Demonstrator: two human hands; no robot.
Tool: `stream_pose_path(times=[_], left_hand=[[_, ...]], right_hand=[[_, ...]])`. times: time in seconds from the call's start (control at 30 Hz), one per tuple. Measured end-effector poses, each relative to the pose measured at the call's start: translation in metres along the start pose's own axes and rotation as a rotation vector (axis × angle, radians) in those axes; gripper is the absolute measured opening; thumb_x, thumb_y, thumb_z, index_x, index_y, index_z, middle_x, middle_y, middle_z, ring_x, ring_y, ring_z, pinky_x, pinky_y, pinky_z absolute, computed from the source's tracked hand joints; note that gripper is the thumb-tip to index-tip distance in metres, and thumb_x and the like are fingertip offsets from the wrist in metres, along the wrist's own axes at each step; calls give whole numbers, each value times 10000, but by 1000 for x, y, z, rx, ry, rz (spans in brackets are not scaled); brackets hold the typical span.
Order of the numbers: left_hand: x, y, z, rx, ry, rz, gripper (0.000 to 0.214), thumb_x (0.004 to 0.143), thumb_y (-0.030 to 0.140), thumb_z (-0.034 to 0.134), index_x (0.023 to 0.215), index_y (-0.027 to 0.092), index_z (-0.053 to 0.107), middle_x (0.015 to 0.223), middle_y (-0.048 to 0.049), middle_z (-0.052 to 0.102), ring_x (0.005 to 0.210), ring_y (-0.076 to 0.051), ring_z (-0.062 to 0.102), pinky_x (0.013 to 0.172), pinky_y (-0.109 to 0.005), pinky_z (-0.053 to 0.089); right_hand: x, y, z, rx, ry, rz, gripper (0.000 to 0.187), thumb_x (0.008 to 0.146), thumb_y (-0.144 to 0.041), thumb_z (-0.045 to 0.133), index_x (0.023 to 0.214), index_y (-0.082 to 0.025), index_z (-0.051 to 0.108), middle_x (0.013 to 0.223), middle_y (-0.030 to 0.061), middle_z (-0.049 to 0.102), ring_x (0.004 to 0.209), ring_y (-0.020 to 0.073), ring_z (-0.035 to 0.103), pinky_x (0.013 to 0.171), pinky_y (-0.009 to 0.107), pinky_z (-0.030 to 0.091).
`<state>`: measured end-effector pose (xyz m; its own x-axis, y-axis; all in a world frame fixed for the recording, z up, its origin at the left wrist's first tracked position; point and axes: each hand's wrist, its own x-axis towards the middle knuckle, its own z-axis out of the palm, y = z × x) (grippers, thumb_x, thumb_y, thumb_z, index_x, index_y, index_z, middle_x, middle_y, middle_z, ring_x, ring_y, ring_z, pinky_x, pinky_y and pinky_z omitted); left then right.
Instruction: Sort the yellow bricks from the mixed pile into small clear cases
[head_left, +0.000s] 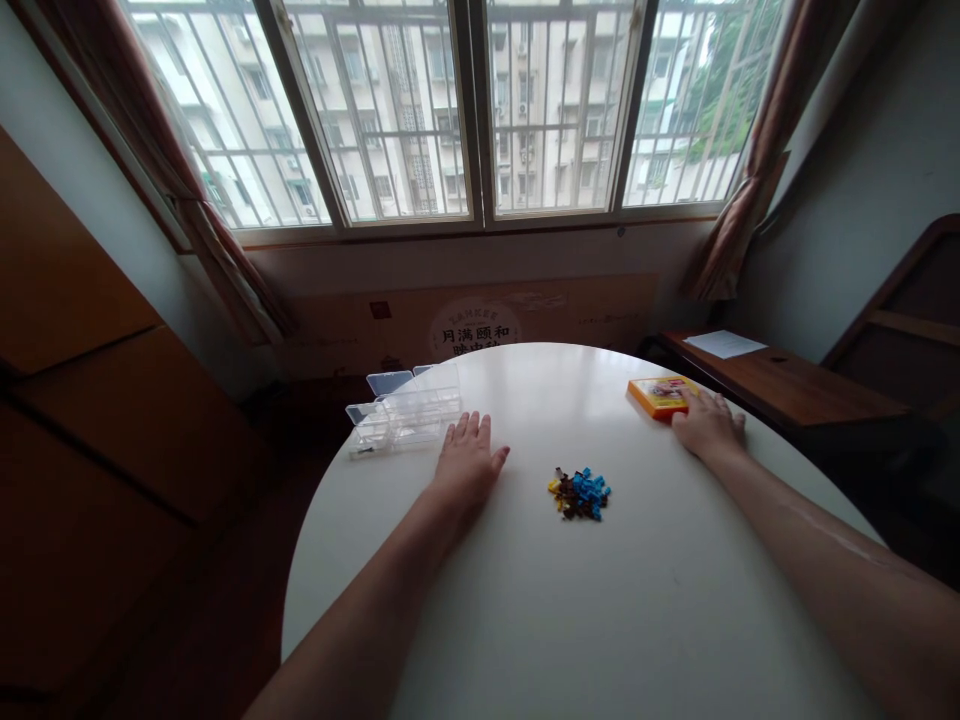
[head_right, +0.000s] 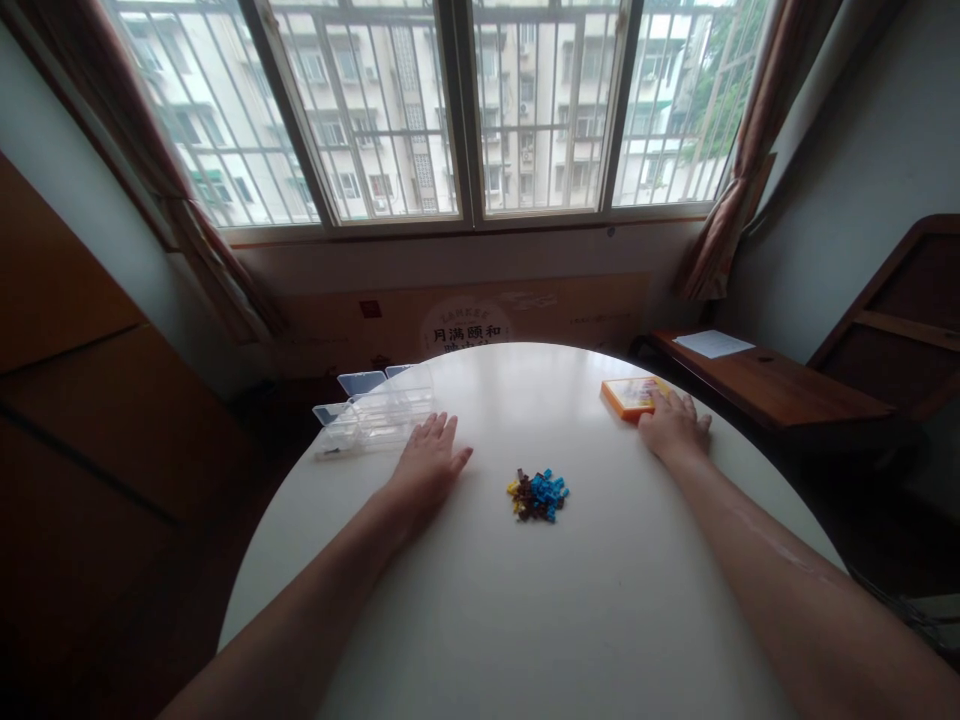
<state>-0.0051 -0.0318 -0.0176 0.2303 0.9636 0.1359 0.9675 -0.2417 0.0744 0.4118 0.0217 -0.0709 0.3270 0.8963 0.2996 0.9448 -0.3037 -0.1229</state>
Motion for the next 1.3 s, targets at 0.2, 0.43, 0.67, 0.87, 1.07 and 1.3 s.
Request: stream_pose_path(times=[0.2, 0.43, 0.67, 0.87, 1.07, 1.3], left_hand=[[1, -2, 12, -58, 5, 80, 679, 970, 465, 348, 1485, 22, 351, 1557, -234, 317, 1470, -346, 232, 1185, -471, 204], [4, 3, 15, -99, 3, 180, 656, 969, 464, 358, 1481, 52, 376, 1541, -195, 375, 1453, -305, 292, 1186, -430, 234], [7, 8, 10, -115, 66, 143, 574, 965, 427, 389, 1427, 93, 458, 1445, -160, 513, 1348, -269, 443, 1147, -384, 302], [11, 17, 6, -89, 119, 73, 407, 944, 410, 435, 1222, 166, 606, 1262, -122, 625, 1186, -260, 535, 1036, -378, 397], [28, 36, 6, -60, 174, -54, 324, 930, 383, 439, 986, 158, 665, 1066, -149, 634, 1043, -294, 552, 862, -413, 464], [34, 35, 8, -143, 208, 41, 369, 935, 381, 466, 1192, 172, 627, 1160, -134, 645, 1101, -284, 559, 955, -427, 457]], right_hand=[[-12, -6, -11, 52, 130, -68, 540, 849, -328, 455, 1347, -162, 582, 1332, 170, 550, 1126, 388, 501, 938, 544, 404], [-29, -20, -22, 136, 170, -384, 423, 840, -356, 543, 1200, -196, 695, 1171, 129, 617, 1055, 305, 542, 938, 423, 435], [-32, -37, -20, 237, 161, -535, 363, 835, -447, 599, 1146, -283, 690, 1354, 85, 543, 1222, 301, 505, 1011, 448, 399], [-29, -42, -20, 269, -7, -349, 665, 808, -603, 599, 1389, -299, 489, 1557, 150, 311, 1354, 370, 402, 1038, 567, 342], [-32, -49, -23, 325, -39, -207, 887, 789, -613, 604, 1535, -243, 298, 1437, 201, 429, 1264, 411, 484, 1011, 562, 380], [-38, -50, -29, 468, -70, -300, 873, 774, -539, 656, 1524, -238, 326, 1320, 130, 528, 1185, 315, 538, 982, 433, 452]])
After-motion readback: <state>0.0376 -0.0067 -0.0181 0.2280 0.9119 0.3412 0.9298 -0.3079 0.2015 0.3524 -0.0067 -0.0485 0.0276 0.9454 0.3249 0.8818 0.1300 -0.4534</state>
